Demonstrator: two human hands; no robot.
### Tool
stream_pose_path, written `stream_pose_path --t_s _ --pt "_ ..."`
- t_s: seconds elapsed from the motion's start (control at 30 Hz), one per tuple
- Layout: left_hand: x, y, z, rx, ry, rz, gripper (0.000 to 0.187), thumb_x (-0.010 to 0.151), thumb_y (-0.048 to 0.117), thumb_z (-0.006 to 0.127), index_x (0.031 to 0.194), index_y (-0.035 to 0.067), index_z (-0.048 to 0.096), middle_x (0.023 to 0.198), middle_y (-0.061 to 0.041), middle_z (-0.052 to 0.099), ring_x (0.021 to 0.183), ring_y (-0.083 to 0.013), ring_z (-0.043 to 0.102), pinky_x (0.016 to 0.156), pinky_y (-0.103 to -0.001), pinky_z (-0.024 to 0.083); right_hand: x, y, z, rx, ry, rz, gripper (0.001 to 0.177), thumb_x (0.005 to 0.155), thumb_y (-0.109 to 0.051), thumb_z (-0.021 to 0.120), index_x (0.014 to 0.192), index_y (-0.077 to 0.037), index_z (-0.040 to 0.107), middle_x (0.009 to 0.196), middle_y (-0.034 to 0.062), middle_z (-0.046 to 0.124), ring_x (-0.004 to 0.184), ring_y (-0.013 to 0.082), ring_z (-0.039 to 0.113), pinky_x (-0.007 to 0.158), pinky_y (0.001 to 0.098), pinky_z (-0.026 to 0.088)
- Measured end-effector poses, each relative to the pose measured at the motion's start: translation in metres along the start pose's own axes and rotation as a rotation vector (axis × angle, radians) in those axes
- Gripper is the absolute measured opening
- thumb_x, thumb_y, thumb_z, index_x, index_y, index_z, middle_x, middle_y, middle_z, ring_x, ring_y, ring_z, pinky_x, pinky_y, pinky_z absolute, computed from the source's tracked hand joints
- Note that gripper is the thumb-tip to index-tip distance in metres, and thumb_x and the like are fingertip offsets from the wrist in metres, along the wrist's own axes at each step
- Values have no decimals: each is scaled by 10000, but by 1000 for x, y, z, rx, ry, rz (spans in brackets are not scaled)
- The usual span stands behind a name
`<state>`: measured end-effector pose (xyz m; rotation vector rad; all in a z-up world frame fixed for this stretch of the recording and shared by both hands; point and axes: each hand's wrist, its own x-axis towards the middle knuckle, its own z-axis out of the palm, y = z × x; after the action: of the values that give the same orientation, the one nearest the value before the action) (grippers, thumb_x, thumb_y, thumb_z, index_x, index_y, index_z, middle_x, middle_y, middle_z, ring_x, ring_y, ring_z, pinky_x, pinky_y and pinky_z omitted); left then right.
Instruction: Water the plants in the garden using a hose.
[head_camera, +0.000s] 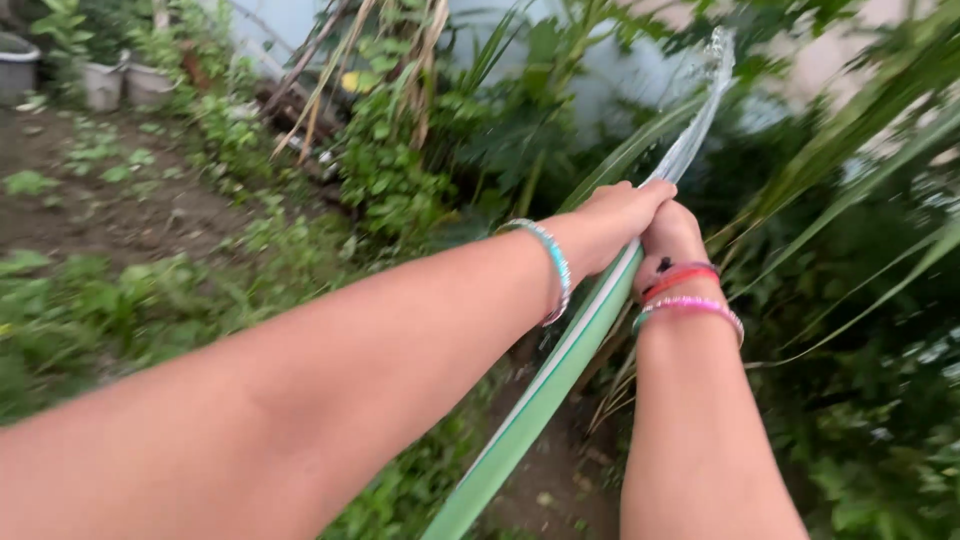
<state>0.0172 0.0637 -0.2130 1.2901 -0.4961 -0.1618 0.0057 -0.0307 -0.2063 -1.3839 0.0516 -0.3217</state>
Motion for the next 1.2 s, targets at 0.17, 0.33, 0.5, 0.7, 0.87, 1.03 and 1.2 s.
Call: stream_pose_path --t_s 0.17,0.33,0.5,0.7,0.87,1.03,1.2 --pt "-71 -91 -53 -67 -22 27 914 829 493 652 1479 -85 373 1413 -284 556 1285 -321 590 1049 -415 477 -59 110 26 161 103 95 334 987 -404 579 1026 -82 659 986 106 720 889 250 680 817 435 567" --pt "-140 -113 -91 -150 249 -190 1070 793 563 681 1528 -91 260 1445 -322 486 1245 -357 598 925 -439 571 -58 185 29 250 -124 188 274 1040 -391 566 1045 -118 574 937 112 646 865 285 655 794 492 562" --pt "-181 -111 -130 -141 -33 -298 1002 801 603 642 1500 -1 254 1334 -289 605 969 -342 700 617 -453 595 -66 228 46 282 -49 265 403 1042 -507 497 1159 -131 579 929 64 667 804 245 648 738 481 565" --pt "-214 -137 -169 -17 188 -390 892 868 528 551 1597 283 99 1138 -28 643 666 -209 685 498 -399 571 -98 260 101 261 -24 396 371 1048 -494 478 1215 -171 551 762 94 602 649 242 604 595 432 534" --pt "-229 -153 -201 100 356 -423 760 910 491 504 1589 275 239 1017 -71 738 458 -173 585 393 -347 478 -122 269 154 61 -36 485 343 1022 -431 422 1251 -227 578 740 69 617 591 229 596 485 433 489" --pt "-243 -167 -233 109 529 -491 675 938 492 520 1552 274 339 955 -92 760 477 -194 629 429 -353 517 -112 331 175 64 -126 382 300 1042 -310 464 1313 -183 476 765 107 608 625 218 600 543 371 523" --pt "-261 -184 -276 69 607 -591 638 932 481 494 1530 295 370 1150 -24 720 565 -247 670 497 -398 537 -110 391 210 -6 -103 443 317 1038 -310 511 1302 -134 497 839 82 611 662 190 614 587 361 541"
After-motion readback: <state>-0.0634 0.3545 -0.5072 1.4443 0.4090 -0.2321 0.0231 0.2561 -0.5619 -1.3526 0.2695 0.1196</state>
